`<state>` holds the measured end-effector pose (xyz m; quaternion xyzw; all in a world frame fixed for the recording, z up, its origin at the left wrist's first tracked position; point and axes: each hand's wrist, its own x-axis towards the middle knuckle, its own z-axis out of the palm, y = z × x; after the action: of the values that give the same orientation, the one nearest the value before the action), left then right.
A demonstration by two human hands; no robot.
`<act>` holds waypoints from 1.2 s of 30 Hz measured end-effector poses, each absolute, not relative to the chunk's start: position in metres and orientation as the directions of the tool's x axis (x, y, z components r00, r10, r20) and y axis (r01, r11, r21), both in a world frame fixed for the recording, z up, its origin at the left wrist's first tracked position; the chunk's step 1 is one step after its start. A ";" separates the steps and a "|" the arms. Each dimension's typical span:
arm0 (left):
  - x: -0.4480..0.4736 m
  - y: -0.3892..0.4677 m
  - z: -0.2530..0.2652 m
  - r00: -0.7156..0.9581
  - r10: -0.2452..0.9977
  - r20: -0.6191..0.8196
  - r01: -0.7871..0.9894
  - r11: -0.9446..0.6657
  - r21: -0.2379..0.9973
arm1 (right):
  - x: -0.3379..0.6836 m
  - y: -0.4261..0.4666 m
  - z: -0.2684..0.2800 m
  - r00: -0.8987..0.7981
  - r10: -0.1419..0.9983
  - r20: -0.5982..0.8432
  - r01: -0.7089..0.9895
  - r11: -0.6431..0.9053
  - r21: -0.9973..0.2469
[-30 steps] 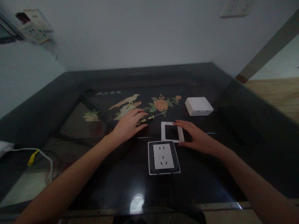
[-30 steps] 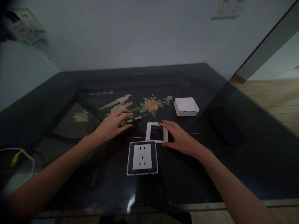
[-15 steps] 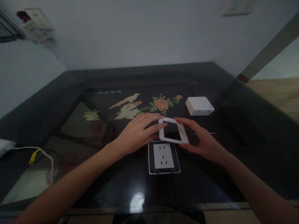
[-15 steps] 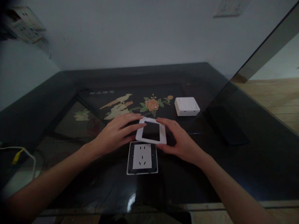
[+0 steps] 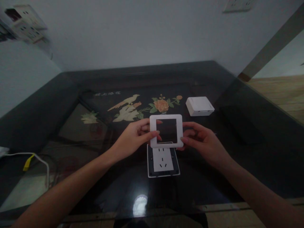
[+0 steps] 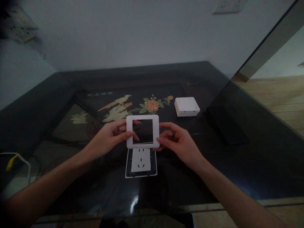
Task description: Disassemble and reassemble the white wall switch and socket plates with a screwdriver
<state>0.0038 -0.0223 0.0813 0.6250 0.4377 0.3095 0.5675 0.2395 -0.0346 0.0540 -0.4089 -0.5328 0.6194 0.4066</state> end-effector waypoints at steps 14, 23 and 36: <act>-0.007 -0.021 0.077 0.567 0.762 0.313 0.592 -0.642 0.487 | 0.240 -0.034 0.056 -0.310 0.943 -0.120 -0.012 -0.130 -0.991; -0.005 -0.023 0.079 0.566 0.769 0.298 0.617 -0.634 0.466 | 0.246 -0.032 0.056 -0.413 0.872 0.262 0.300 0.402 -0.865; -0.010 -0.084 0.041 0.527 0.836 0.151 0.600 -0.492 0.630 | 0.256 -0.066 0.034 -0.595 0.774 0.218 0.529 0.581 -0.618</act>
<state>-0.0099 -0.0844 0.0408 0.8339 0.4306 0.2256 0.2614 0.2556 -0.0663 0.0344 -0.3804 -0.8561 0.2541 0.2403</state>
